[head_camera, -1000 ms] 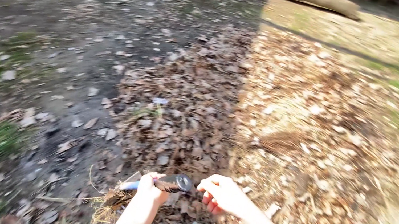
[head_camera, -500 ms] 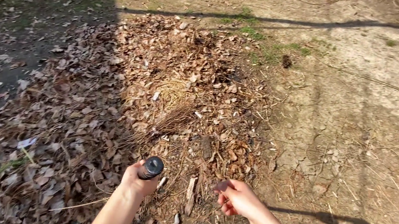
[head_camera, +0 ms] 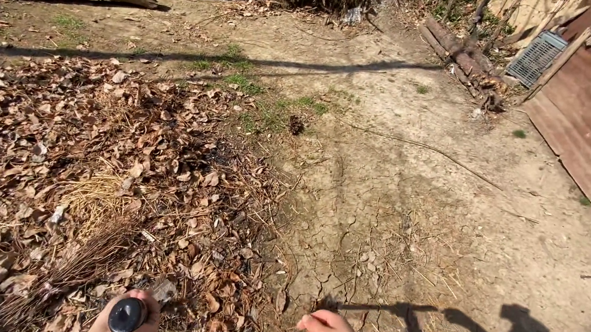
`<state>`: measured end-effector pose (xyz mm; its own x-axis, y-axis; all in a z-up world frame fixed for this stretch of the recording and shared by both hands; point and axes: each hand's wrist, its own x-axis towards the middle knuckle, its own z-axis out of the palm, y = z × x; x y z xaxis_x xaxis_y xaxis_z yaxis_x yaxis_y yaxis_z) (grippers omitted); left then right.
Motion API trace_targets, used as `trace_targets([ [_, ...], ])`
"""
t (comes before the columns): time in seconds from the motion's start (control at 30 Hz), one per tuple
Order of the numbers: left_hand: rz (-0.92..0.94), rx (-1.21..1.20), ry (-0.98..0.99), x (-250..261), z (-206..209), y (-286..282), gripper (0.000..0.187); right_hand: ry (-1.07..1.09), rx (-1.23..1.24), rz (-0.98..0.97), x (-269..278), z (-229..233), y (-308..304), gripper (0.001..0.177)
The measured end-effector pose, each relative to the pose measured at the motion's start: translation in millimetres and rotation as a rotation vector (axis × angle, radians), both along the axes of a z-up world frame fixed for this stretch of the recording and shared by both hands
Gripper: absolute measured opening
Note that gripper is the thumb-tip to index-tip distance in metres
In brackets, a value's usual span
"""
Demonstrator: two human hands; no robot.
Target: Raking dry leaves and clearing debris in a backyard using a garden rake.
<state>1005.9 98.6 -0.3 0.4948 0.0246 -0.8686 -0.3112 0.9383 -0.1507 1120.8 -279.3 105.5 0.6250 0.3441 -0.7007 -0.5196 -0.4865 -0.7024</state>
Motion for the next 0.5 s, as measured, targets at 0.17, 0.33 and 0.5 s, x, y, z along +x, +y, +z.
trace_targets([
  [0.17, -0.082, -0.269, -0.091, 116.6, -31.8, 16.4, 0.032, -0.040, -0.035, 0.002, 101.8, 1.9, 6.8, 0.021],
  [0.33, 0.139, -0.230, 0.023, 276.2, 19.5, 8.9, 0.022, -0.057, 0.009, -0.177, 236.6, -20.8, -5.2, 0.026],
  [0.5, -0.126, -0.117, -0.006, 402.2, 40.1, -3.9, 0.021, -0.084, 0.033, -0.374, 339.8, -22.7, -60.8, 0.024],
])
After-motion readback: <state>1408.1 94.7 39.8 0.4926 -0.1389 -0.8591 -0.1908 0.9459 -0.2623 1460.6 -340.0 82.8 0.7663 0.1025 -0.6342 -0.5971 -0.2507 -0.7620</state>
